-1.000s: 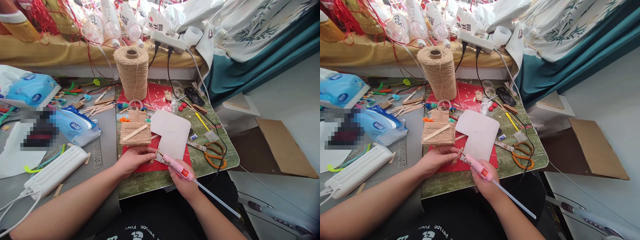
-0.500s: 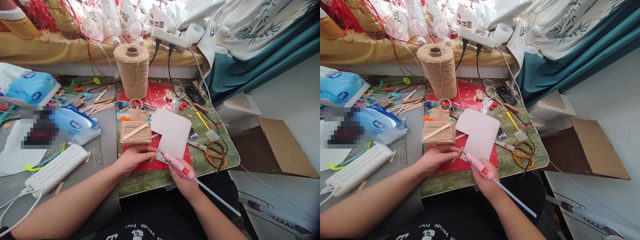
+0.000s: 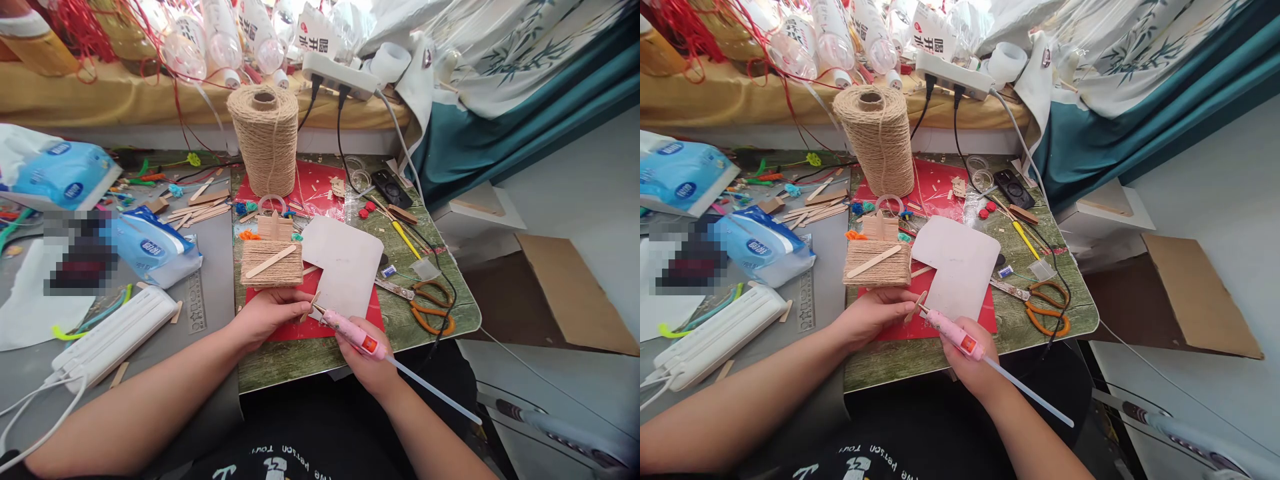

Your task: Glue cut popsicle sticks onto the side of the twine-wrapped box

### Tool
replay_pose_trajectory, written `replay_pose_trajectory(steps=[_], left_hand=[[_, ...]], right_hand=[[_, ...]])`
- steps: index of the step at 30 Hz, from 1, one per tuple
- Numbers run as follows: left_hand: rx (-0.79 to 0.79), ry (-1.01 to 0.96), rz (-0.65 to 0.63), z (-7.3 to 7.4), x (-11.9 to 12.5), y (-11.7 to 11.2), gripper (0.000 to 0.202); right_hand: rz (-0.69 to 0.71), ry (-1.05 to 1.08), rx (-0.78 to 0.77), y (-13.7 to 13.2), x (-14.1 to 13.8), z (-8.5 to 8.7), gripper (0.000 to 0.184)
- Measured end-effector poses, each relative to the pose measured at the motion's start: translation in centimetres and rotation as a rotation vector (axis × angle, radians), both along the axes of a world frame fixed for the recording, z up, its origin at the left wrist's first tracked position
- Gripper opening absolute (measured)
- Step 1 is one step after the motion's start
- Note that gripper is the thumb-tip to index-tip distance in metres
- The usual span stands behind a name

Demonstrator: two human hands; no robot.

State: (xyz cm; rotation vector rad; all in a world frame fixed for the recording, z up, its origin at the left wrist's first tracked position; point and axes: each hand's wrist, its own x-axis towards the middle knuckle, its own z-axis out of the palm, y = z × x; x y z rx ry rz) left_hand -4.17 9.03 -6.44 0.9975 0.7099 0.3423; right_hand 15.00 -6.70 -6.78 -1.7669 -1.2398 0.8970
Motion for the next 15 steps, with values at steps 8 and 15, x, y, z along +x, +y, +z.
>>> replay_pose_trajectory(steps=[8, 15], left_hand=[[-0.053, -0.018, 0.024, -0.18, -0.06, 0.06, 0.029], [-0.073, -0.060, 0.021, -0.62, -0.12, -0.06, 0.029]], right_hand=[[0.015, -0.022, -0.019, 0.03, 0.00, 0.19, 0.024], [0.033, -0.030, -0.010, 0.02, -0.06, 0.26, 0.023]])
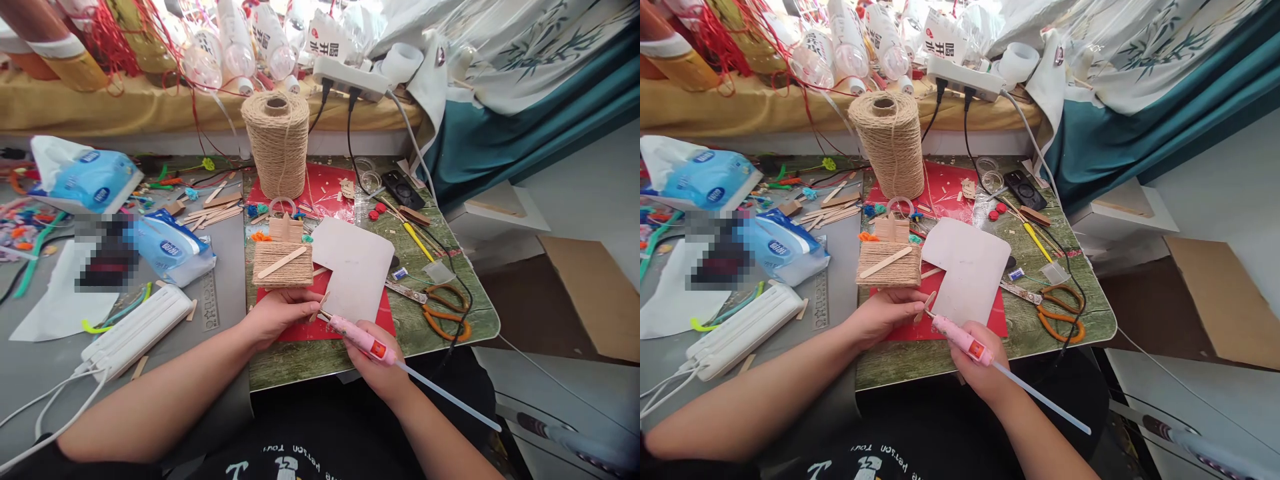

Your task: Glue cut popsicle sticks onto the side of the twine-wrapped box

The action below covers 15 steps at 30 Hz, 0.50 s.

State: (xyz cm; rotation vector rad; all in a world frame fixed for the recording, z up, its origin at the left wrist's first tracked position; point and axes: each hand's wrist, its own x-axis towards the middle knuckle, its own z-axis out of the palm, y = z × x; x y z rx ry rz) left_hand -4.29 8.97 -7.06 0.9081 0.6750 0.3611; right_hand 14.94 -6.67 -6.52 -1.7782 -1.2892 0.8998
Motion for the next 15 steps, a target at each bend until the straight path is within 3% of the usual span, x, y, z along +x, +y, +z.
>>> replay_pose_trajectory(steps=[15], left_hand=[[-0.046, -0.007, 0.044, 0.24, 0.10, 0.01, 0.031]], right_hand=[[0.058, -0.067, 0.012, 0.02, -0.15, 0.11, 0.022]])
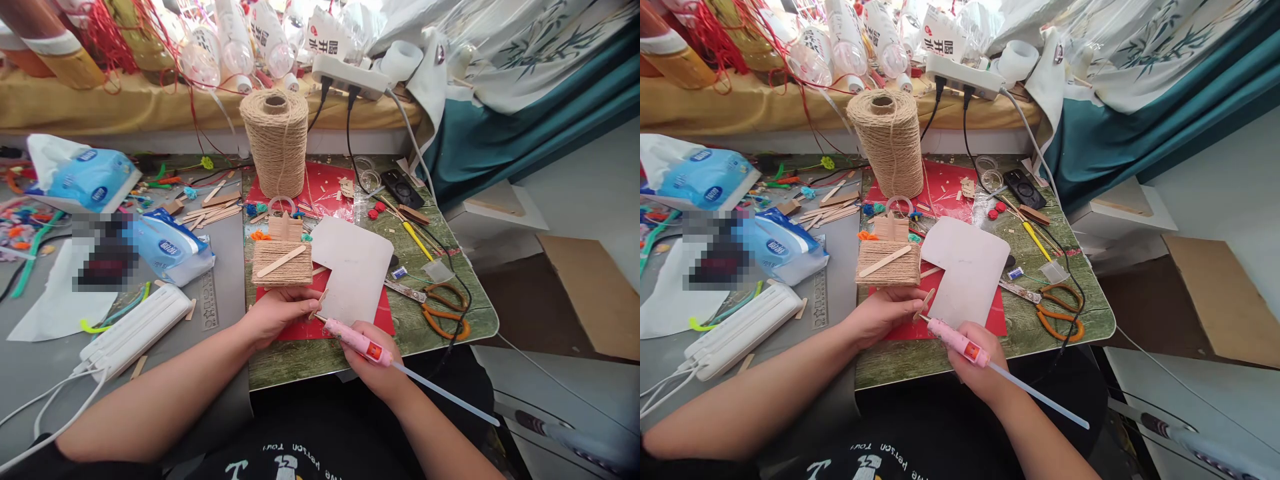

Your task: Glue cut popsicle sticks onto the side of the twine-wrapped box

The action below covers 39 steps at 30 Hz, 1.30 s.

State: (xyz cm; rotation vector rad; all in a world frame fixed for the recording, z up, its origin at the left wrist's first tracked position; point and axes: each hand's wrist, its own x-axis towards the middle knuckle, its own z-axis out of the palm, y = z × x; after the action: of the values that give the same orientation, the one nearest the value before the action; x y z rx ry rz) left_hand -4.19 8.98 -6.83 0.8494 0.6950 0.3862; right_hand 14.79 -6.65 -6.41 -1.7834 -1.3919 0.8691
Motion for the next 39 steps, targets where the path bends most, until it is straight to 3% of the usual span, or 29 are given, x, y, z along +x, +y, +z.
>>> replay_pose_trajectory(steps=[16, 24, 32, 39], left_hand=[[-0.008, -0.012, 0.006, 0.5, 0.3, -0.1, 0.030], [0.017, 0.021, 0.023, -0.6, 0.0, 0.0, 0.032], [0.000, -0.011, -0.019, 0.3, 0.0, 0.0, 0.030], [-0.023, -0.008, -0.026, 0.1, -0.1, 0.0, 0.029]], right_hand=[[0.023, 0.034, -0.016, 0.1, -0.1, 0.3, 0.017], [0.014, 0.047, -0.029, -0.1, -0.1, 0.1, 0.016], [0.017, 0.087, -0.052, -0.1, 0.0, 0.0, 0.017], [0.013, 0.070, -0.032, 0.1, 0.0, 0.1, 0.020]])
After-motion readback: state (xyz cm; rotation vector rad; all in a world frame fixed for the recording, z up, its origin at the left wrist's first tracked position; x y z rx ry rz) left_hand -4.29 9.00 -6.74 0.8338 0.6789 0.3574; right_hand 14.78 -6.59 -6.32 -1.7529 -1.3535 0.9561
